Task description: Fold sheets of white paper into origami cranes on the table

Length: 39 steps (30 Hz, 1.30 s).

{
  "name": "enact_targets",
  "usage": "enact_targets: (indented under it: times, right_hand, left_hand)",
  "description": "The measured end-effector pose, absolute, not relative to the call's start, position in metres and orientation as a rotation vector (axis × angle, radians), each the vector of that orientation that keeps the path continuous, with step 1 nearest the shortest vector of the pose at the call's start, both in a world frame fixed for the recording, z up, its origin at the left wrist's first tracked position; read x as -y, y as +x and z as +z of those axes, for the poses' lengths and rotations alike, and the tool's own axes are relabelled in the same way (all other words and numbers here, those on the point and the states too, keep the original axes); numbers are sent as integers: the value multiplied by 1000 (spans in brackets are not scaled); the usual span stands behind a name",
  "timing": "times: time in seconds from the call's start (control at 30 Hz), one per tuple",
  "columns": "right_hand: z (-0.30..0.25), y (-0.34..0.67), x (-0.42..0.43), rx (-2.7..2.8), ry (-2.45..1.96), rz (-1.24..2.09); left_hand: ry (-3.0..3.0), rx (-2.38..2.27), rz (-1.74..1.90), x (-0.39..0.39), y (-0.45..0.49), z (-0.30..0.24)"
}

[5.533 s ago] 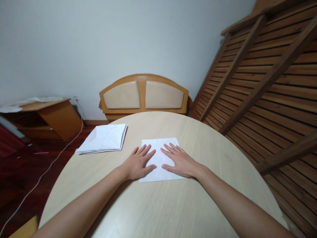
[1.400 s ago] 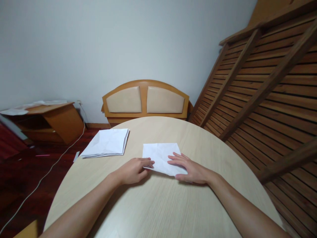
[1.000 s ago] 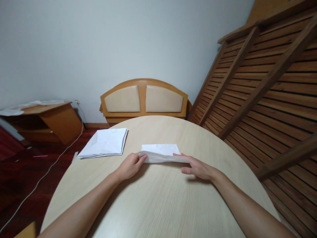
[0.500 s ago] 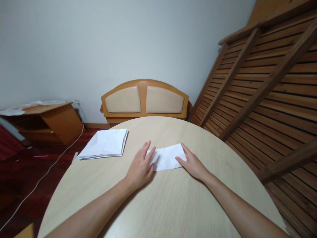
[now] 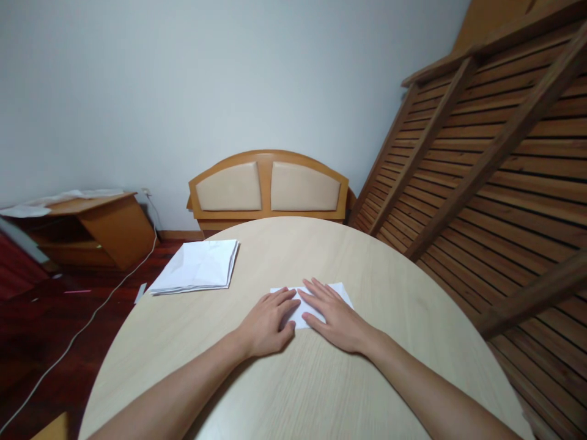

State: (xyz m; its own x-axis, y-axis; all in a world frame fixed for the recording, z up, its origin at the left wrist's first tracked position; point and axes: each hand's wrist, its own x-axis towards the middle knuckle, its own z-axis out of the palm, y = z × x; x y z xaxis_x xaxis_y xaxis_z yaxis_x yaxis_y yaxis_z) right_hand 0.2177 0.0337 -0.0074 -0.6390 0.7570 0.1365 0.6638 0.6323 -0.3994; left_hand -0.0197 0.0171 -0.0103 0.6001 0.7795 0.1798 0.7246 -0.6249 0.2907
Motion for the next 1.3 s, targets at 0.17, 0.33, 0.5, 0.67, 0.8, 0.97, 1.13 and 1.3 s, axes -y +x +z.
enact_targets:
  times: [0.17, 0.33, 0.5, 0.67, 0.8, 0.97, 1.13, 1.3]
  right_hand:
    - [-11, 211, -33, 2654, -1183, 535]
    - [-8, 216, -41, 2680, -1214, 510]
    - [-11, 233, -50, 2587, -1503, 411]
    - [-9, 234, -49, 2512, -1432, 199]
    - [-7, 219, -41, 2567, -1208, 348]
    - [-7, 215, -40, 2649, -1225, 530]
    - [-6, 226, -46, 2671, -1153, 529]
    - [-6, 232, -46, 2651, -1088, 454]
  left_hand:
    - [2635, -1381, 221, -14, -19, -7]
    - [2615, -1455, 98, -15, -17, -8]
    - [2603, -1502, 70, -16, -15, -9]
    - [2586, -1527, 153, -14, -14, -8]
    - [2612, -1522, 253, -13, -15, -8]
    - [2650, -1543, 301, -13, -15, -5]
    - [2794, -1204, 330, -17, -24, 1]
    - [2831, -1015, 307, -20, -34, 8]
